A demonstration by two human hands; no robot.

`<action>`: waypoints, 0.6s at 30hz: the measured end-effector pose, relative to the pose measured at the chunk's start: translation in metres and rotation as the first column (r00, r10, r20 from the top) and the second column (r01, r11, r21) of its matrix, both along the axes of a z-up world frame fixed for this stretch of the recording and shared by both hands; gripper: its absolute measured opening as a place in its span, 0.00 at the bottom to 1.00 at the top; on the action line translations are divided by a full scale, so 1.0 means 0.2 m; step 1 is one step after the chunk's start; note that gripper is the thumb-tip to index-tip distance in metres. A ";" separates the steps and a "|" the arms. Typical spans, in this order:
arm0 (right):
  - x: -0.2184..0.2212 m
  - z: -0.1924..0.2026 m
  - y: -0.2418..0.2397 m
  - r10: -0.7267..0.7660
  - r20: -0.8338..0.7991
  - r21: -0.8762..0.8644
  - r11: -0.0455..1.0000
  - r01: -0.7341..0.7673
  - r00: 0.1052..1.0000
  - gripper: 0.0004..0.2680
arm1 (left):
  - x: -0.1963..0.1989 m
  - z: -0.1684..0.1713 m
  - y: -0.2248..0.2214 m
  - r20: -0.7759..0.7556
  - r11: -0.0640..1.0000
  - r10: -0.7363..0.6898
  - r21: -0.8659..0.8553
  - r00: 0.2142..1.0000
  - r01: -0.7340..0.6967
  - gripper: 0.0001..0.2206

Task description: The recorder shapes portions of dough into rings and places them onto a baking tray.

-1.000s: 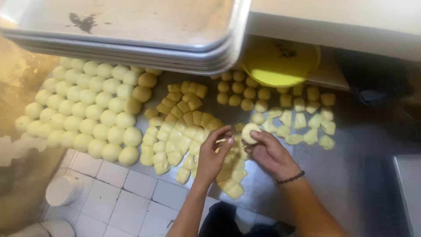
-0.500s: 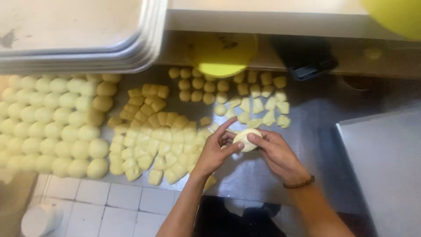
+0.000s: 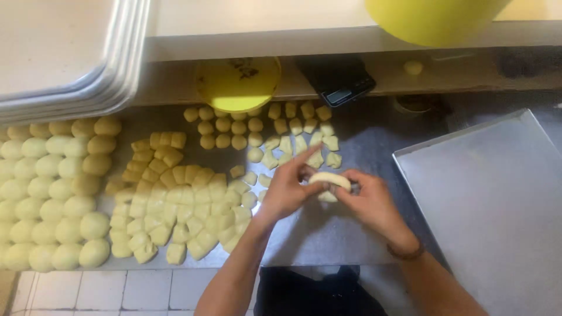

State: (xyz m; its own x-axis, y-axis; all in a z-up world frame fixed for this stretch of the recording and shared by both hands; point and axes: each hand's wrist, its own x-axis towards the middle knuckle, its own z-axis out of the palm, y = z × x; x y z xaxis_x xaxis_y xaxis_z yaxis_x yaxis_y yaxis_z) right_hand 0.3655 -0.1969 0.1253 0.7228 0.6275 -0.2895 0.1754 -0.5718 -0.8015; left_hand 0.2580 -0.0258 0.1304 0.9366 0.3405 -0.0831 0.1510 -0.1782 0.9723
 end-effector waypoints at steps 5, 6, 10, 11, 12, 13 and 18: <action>0.14 -0.05 -0.09 0.127 -0.609 0.341 0.933 0.114 0.783 0.13 | 0.03 -0.26 -0.03 0.168 0.825 0.020 -0.560 0.986 0.079 0.41; 0.15 0.01 -0.09 0.181 -0.675 0.401 0.904 0.149 0.716 0.14 | 0.02 -0.28 -0.05 0.138 0.798 -0.039 -0.592 0.990 0.114 0.40; 0.20 -0.02 -0.14 0.183 -0.424 0.422 0.906 0.015 0.887 0.15 | 0.04 -0.06 -0.05 0.180 0.984 -0.124 -0.103 0.976 0.144 0.39; 0.21 -0.05 -0.13 0.136 -0.210 0.332 0.941 -0.060 0.968 0.12 | 0.07 -0.03 -0.07 0.356 0.988 -0.136 0.114 0.925 0.101 0.41; 0.23 -0.07 -0.13 0.108 0.020 0.222 0.969 -0.110 0.994 0.09 | 0.11 0.01 -0.08 0.510 0.949 -0.185 0.315 0.840 0.018 0.42; 0.23 -0.03 -0.13 0.110 0.023 0.220 0.969 -0.113 0.994 0.09 | 0.15 -0.02 -0.09 0.514 0.950 -0.183 0.313 0.838 0.015 0.42; 0.26 0.13 -0.17 0.099 0.377 0.033 0.992 -0.121 0.921 0.20 | 0.27 -0.23 -0.03 0.179 0.926 -0.239 -0.255 0.954 0.279 0.41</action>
